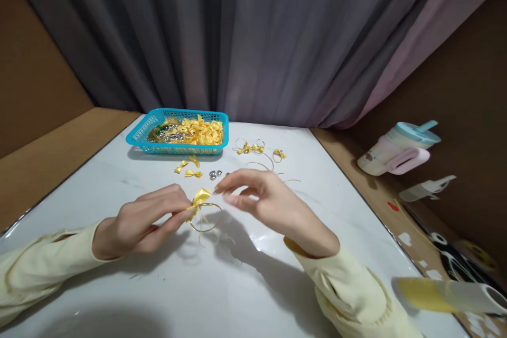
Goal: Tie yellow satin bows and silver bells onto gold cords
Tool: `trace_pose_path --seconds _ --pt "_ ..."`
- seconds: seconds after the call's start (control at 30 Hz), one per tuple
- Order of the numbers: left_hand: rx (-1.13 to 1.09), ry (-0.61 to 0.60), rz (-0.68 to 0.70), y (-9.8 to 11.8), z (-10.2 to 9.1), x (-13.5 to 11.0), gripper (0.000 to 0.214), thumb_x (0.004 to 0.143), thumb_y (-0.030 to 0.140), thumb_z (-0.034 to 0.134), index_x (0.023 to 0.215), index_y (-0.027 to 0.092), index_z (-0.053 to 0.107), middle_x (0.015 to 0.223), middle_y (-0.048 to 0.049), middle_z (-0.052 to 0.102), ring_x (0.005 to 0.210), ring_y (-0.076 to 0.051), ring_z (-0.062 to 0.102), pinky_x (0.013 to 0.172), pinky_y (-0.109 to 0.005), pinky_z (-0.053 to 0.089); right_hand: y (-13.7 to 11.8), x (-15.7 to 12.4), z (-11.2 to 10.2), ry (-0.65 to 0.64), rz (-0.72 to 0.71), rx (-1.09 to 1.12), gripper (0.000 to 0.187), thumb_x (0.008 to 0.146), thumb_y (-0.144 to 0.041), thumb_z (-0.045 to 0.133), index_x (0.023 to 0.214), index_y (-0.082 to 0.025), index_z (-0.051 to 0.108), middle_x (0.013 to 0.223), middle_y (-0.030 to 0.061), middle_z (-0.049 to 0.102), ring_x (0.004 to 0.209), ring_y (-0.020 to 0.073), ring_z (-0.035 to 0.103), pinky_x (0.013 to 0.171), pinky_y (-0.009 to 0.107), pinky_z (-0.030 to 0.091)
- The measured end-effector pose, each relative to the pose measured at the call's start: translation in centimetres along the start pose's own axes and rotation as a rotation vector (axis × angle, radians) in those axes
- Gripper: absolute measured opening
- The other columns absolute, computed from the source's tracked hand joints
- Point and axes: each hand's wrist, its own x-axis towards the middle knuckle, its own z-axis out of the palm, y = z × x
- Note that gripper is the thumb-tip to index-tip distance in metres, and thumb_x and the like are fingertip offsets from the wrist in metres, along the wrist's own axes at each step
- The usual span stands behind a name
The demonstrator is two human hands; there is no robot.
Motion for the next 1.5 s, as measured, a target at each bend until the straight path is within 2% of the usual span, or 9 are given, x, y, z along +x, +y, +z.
trace_pose_path --seconds 0.1,0.23,0.37,0.6,0.83,0.97,1.17,1.33,1.5 --pt "0.013 0.03 0.028 -0.1 0.0 -0.1 0.016 0.083 0.001 0.046 0.091 0.014 0.05 0.069 -0.0039 0.057 0.061 -0.013 0.044 0.056 -0.027 0.042 1.2 0.8 1.1 -0.232 0.074 0.217 0.015 0.076 -0.01 0.059 0.091 -0.015 0.06 0.092 0.0031 0.063 0.084 0.0108 0.059 0.077 0.024 0.047" --pt "0.029 0.04 0.046 -0.3 -0.1 -0.1 0.017 0.082 0.0 0.047 0.092 0.014 0.051 0.07 -0.0049 0.059 0.062 -0.013 0.045 0.056 -0.027 0.042 2.0 1.0 2.7 -0.285 0.147 0.406 0.008 0.077 -0.015 0.059 0.085 -0.014 0.059 0.075 0.0004 0.062 0.075 0.0113 0.061 0.074 0.026 0.048" --pt "0.055 0.059 0.043 -0.4 0.0 -0.1 0.014 0.083 0.002 0.048 0.089 0.014 0.051 0.068 -0.0042 0.058 0.06 -0.013 0.044 0.054 -0.027 0.042 1.7 0.8 2.8 -0.155 0.063 0.126 0.017 0.083 -0.024 0.055 0.072 -0.014 0.064 0.066 0.0012 0.064 0.065 0.0113 0.058 0.071 0.026 0.045" --pt "0.091 0.075 0.038 -0.3 0.0 0.1 0.012 0.083 0.002 0.047 0.087 0.014 0.05 0.067 -0.0038 0.056 0.06 -0.013 0.043 0.054 -0.027 0.041 1.3 -0.1 3.1 0.059 -0.251 -0.581 0.024 0.076 -0.006 0.045 0.07 -0.015 0.067 0.062 0.0039 0.064 0.062 0.014 0.051 0.069 0.029 0.038" --pt "0.097 0.128 0.002 -0.4 -0.1 0.3 0.012 0.084 0.003 0.047 0.085 0.015 0.051 0.065 -0.0026 0.054 0.059 -0.012 0.043 0.053 -0.026 0.041 0.6 -1.8 3.0 -0.069 -0.27 -1.113 0.019 0.068 -0.004 0.044 0.055 -0.016 0.053 0.054 0.0032 0.055 0.055 0.0139 0.041 0.061 0.03 0.031" --pt "0.098 0.2 -0.06 -0.8 -0.1 0.3 0.011 0.084 0.004 0.047 0.084 0.015 0.051 0.064 -0.0014 0.052 0.059 -0.012 0.043 0.054 -0.026 0.04 0.6 -3.0 2.7 -0.129 -0.31 -1.206 0.017 0.062 -0.003 0.044 0.058 -0.018 0.052 0.057 0.0028 0.055 0.057 0.0155 0.043 0.06 0.031 0.031" --pt "0.118 0.276 -0.152 -1.5 -0.2 0.4 0.012 0.085 0.008 0.046 0.079 0.017 0.05 0.062 0.0006 0.053 0.056 -0.011 0.046 0.054 -0.026 0.041 1.6 -5.8 3.1 0.071 -0.436 -1.185 0.025 0.068 -0.001 0.041 0.063 -0.018 0.057 0.065 0.0063 0.056 0.065 0.0194 0.048 0.068 0.037 0.038" --pt "0.111 0.276 -0.19 -1.5 -0.1 0.3 0.013 0.087 0.012 0.044 0.077 0.017 0.051 0.061 0.0005 0.054 0.055 -0.011 0.047 0.054 -0.026 0.043 2.0 -7.7 3.2 0.103 -0.457 -1.127 0.031 0.077 0.0 0.04 0.079 -0.019 0.064 0.095 0.0093 0.064 0.087 0.0233 0.054 0.076 0.04 0.042" --pt "-0.056 0.214 -0.353 -1.2 -0.1 0.1 0.015 0.088 0.016 0.044 0.075 0.016 0.053 0.061 0.0004 0.057 0.056 -0.01 0.05 0.055 -0.024 0.044 2.9 -6.5 2.3 0.18 -0.407 -1.058 0.028 0.081 -0.004 0.043 0.096 -0.016 0.063 0.097 0.011 0.066 0.089 0.025 0.057 0.072 0.04 0.047"
